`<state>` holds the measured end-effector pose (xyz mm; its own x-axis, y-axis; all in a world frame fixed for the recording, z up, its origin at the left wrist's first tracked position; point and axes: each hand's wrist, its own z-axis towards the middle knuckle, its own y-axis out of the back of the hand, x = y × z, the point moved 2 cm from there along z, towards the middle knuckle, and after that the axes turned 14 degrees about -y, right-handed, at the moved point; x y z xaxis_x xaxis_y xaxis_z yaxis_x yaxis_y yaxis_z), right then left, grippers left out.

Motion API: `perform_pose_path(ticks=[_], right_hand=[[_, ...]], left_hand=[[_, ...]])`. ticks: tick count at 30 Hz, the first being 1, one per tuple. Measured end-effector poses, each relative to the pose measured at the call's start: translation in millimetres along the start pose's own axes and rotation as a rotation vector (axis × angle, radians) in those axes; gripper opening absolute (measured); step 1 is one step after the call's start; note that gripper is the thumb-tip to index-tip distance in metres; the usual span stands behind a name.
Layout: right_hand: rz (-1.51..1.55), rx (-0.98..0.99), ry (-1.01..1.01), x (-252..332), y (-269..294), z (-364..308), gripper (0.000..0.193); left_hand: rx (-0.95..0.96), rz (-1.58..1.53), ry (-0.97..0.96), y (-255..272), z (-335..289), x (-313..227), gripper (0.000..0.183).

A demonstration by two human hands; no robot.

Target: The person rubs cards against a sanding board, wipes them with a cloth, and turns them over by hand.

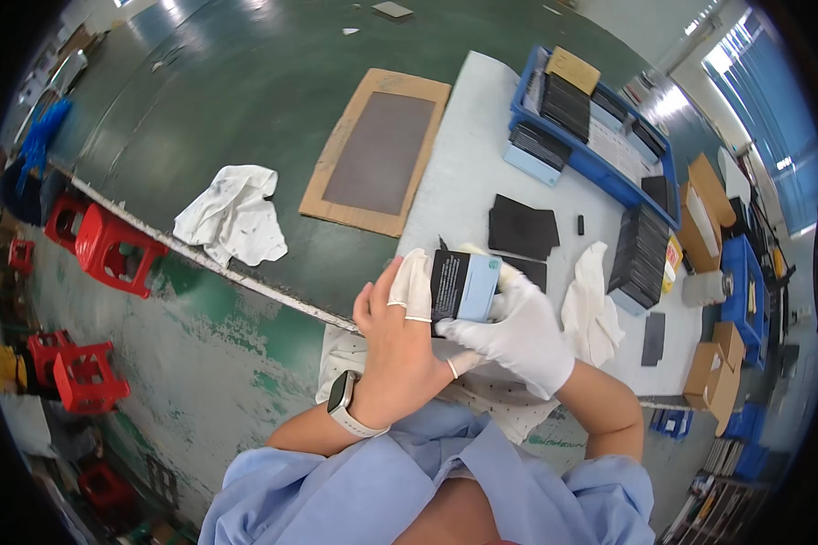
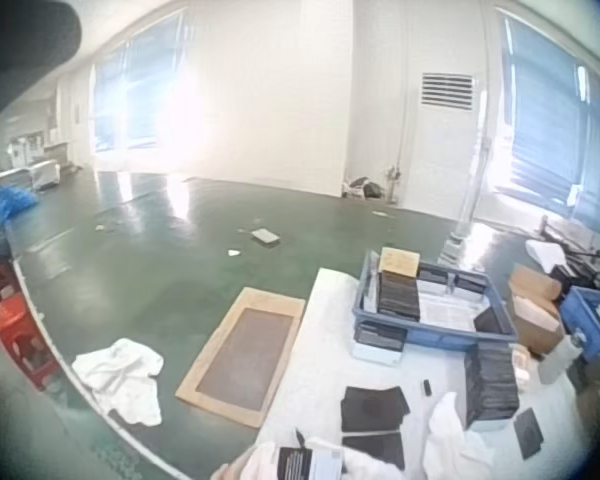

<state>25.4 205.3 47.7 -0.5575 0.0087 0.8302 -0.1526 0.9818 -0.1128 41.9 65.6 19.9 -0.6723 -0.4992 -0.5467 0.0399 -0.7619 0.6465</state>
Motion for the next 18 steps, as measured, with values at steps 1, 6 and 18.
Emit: perform_pose_path(ticks=[1,6,18], right_hand=[[-0.155,-0.059,0.039,-2.4,-0.1,2.3,0.07],[-0.13,-0.046,-0.096,1.3,4.5,-7.0,0.066],[0.003,-0.15,-0.009,-23.5,37.4,-24.5,0.056]], left_hand=[[0.016,0.056,0.012,-2.0,-1.0,-0.3,0.103],[0.077,-0.044,-0.005,-6.8,0.9,4.5,0.094],[0.243,-0.081,-0.145,-17.1,5.8,-0.8,0.085]])
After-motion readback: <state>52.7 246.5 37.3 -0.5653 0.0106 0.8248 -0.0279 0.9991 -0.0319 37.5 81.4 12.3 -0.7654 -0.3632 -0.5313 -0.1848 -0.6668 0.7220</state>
